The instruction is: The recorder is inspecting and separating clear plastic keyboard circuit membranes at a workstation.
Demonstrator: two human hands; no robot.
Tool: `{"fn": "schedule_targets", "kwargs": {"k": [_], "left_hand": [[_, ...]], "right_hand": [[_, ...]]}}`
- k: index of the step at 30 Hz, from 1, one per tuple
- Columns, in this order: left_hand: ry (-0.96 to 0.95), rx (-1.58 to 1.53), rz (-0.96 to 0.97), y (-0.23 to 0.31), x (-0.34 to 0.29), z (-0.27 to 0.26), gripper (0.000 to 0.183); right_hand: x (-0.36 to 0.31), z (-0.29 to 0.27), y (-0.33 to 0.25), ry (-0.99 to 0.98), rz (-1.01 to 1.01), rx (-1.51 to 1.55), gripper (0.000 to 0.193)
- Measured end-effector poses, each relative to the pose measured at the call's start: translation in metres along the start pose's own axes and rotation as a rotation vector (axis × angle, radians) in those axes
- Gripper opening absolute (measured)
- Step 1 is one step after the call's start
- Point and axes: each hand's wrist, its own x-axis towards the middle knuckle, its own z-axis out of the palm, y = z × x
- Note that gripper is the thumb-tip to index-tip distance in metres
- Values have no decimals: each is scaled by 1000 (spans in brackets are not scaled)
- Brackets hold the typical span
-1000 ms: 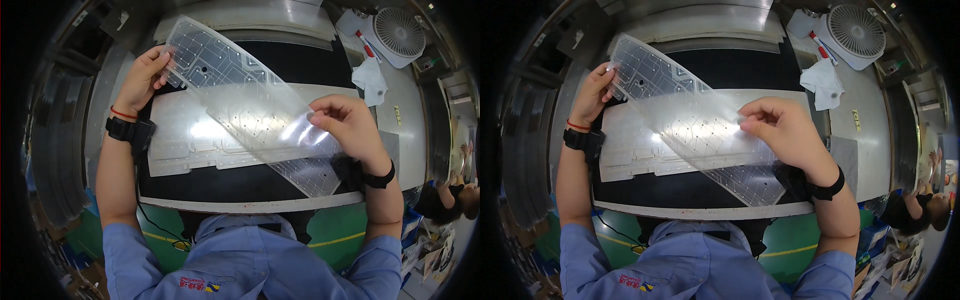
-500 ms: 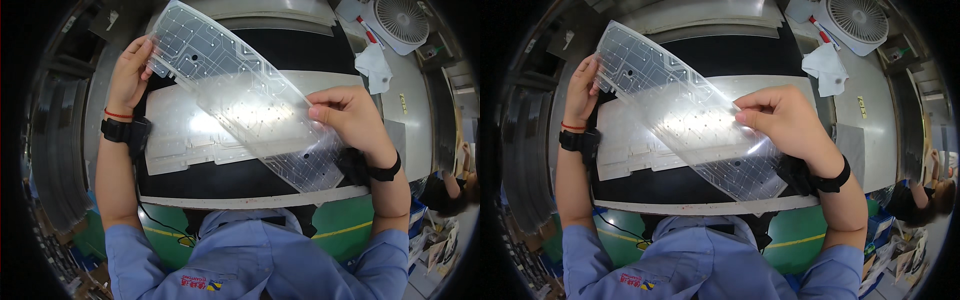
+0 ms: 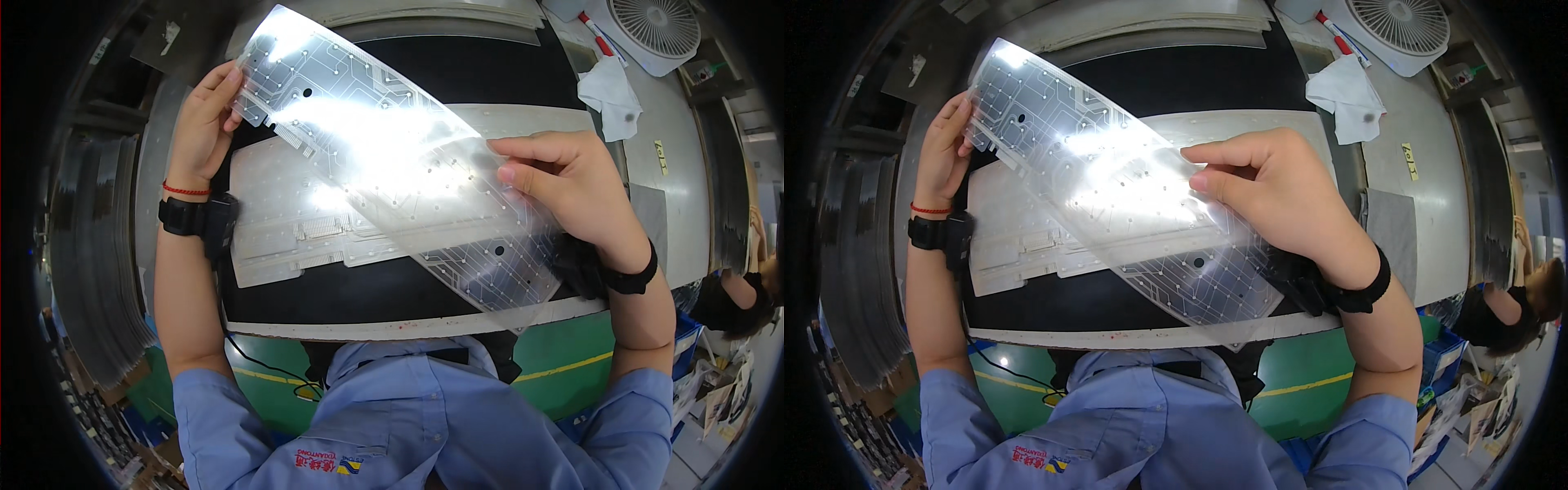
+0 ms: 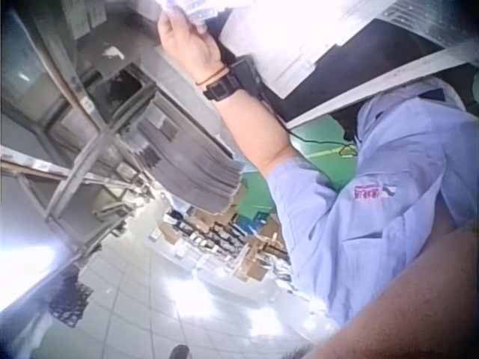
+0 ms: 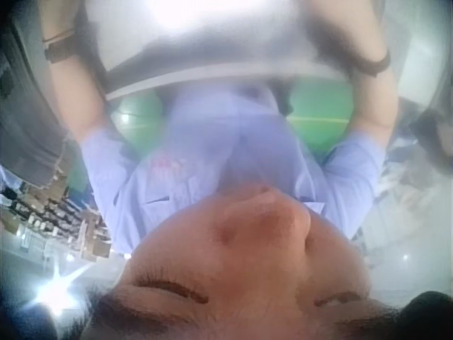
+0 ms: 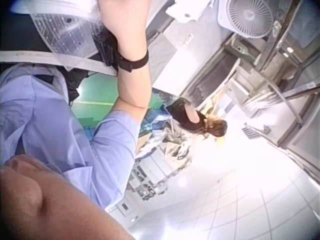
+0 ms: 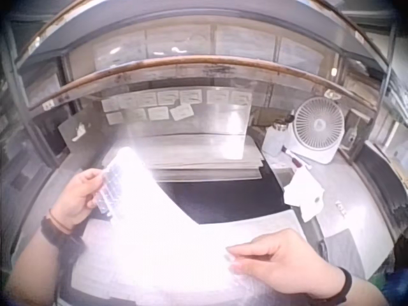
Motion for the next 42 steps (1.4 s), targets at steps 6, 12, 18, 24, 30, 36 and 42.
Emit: {"fn": "schedule_targets", "kwargs": {"k": [6, 12, 18, 24, 30, 36, 42], "left_hand": [[-10, 42, -44, -2, 0, -1, 24], [-54, 83, -92, -3, 1, 0, 18], [-63, 83, -127, -3, 1, 1, 18], [-61, 85, -139, -1, -1, 1, 20], [-42, 114, -167, 4, -4, 11, 26], [-38, 277, -200, 5, -2, 4, 26], [-6, 384, -214, 8, -2, -1, 25]], "right_hand": [[1, -2, 0, -5, 18, 28, 27], [4, -9, 1, 23, -80, -57, 38], [0, -2, -8, -29, -526, -632, 48], [-8, 6, -13, -166, -527, -789, 36], [-11, 8, -14, -162, -507, -814, 35], [-11, 9, -19, -146, -597, -899, 31], [-1, -25, -9, 79, -536, -435, 23]]}}
